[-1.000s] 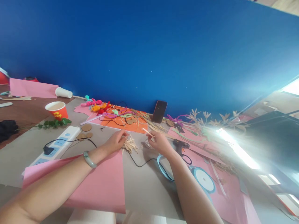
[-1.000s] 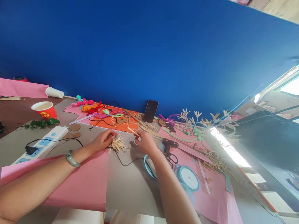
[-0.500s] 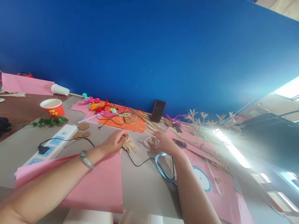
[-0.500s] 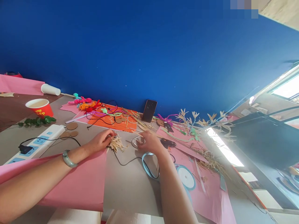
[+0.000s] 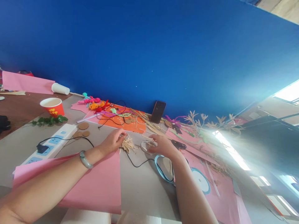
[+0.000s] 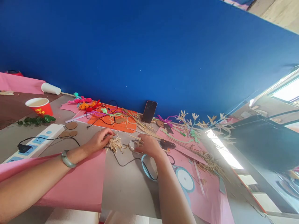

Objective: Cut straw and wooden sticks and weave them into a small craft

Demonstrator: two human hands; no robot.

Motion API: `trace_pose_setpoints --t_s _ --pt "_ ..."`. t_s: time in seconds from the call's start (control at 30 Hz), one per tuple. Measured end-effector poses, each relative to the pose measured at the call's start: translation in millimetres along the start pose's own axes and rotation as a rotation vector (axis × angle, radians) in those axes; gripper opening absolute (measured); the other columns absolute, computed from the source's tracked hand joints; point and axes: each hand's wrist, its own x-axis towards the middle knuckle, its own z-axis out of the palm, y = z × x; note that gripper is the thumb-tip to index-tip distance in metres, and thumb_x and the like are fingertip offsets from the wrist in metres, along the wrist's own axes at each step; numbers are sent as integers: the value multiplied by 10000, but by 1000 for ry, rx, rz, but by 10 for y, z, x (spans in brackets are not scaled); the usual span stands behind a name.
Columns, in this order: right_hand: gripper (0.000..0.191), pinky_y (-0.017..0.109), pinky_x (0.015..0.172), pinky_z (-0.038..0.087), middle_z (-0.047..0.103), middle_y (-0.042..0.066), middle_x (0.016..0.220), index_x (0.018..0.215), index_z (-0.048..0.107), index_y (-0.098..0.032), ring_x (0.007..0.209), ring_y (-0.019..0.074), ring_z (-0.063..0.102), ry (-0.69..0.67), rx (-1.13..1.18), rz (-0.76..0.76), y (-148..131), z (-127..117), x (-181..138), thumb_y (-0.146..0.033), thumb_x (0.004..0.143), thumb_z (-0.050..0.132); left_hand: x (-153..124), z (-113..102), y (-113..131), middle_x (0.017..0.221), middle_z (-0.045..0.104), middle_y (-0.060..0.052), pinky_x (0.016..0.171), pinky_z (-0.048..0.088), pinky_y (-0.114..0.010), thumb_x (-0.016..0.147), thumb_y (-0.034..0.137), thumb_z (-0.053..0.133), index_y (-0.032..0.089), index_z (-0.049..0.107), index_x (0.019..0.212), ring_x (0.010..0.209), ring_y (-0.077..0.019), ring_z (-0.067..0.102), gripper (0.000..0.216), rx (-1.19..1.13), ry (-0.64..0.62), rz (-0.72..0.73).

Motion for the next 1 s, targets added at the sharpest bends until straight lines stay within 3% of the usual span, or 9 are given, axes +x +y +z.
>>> trace_pose_setpoints --t_s 0.17,0.37,0.53,0.73,0.87,1.0 --pt "448 243 672 355 651 44 1016 1059 627 -212 875 186 583 92 -13 -128 -131 55 38 -338 636 703 6 -31 45 811 602 -29 667 429 -256 860 294 455 194 520 856 771 -165 559 119 4 136 -18" --pt "148 238 553 261 654 14 764 863 664 -218 689 141 560 11 -84 -178 -343 122 28 -294 750 605 -8 -47 122 720 569 3 616 401 -226 874 317 439 192 501 829 655 -125 523 147 -39 158 -27" --pt "147 243 565 280 687 40 811 840 686 -241 737 172 594 -44 -186 -159 -416 229 84 -262 793 549 0 -19 63 613 505 34 533 360 -214 875 368 434 197 504 828 542 -106 465 191 -84 164 -98" --pt "185 239 605 321 698 43 847 804 686 -233 759 175 609 -26 -195 -260 -493 335 104 -185 805 507 21 0 0 635 540 21 564 411 -219 865 374 448 196 502 857 583 -120 521 187 -174 199 -139" --pt "170 227 607 320 693 9 844 858 681 -248 740 150 591 57 -21 -302 -462 262 66 -213 788 530 21 20 -40 680 571 9 566 426 -215 858 348 457 193 501 876 612 -121 548 163 -227 186 -152" --pt "168 226 622 341 662 16 780 873 673 -211 720 147 570 188 93 -181 -259 104 68 -256 781 540 21 51 -78 700 599 -2 575 441 -225 825 284 480 190 507 904 638 -132 579 126 -261 169 -169"
